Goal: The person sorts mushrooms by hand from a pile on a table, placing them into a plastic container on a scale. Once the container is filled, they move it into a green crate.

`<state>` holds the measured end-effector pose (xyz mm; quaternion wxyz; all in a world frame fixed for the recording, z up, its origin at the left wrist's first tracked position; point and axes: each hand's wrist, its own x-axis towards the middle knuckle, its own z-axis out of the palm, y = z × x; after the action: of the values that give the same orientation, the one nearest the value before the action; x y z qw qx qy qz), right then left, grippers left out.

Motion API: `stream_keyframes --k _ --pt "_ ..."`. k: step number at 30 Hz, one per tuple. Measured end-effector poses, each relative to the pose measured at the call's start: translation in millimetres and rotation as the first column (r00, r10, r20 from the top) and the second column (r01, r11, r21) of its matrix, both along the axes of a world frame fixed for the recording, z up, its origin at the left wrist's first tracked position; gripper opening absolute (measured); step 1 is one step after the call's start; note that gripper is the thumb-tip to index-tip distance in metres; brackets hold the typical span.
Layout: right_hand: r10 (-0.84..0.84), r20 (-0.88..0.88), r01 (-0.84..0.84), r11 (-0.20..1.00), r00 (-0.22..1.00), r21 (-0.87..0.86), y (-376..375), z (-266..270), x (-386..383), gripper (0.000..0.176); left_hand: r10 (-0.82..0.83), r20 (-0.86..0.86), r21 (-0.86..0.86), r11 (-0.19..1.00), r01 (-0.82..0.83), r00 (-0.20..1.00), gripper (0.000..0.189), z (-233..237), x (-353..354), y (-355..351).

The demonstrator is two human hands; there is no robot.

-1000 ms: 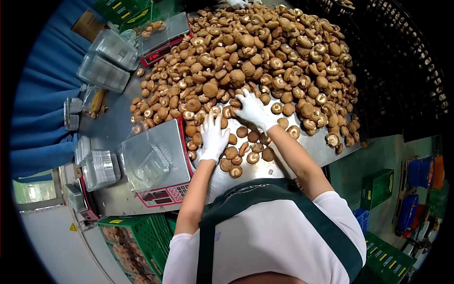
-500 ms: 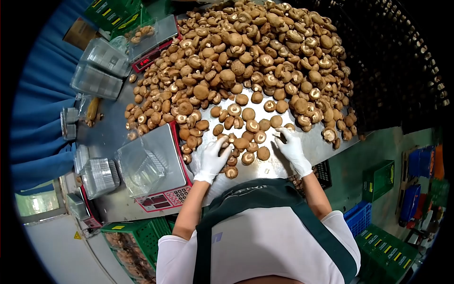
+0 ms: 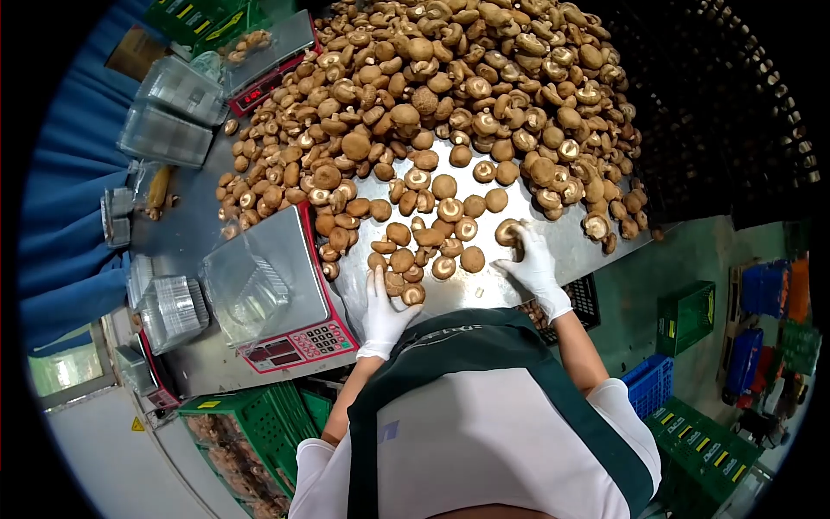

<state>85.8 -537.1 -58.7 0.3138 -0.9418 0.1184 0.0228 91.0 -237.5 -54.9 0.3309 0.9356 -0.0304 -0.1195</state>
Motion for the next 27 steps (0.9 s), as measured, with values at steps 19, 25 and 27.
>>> stream_keyframes --k 19,25,27 --pt "0.152 -0.055 -0.15 0.988 0.987 0.046 61.2 -1.6 52.8 0.099 -0.072 0.3 -0.135 0.984 0.117 0.951 0.096 -35.7 77.7 -25.1" --pt "0.216 -0.051 -0.212 0.974 0.975 0.075 64.9 -2.0 61.3 0.098 -0.027 0.096 -0.262 0.964 0.052 0.995 0.092 -28.5 73.7 -5.4" --pt "0.231 -0.041 -0.228 0.971 0.972 0.068 62.3 -5.9 61.9 0.097 -0.112 0.24 -0.127 0.981 0.146 0.964 0.092 -17.3 65.1 -8.7"
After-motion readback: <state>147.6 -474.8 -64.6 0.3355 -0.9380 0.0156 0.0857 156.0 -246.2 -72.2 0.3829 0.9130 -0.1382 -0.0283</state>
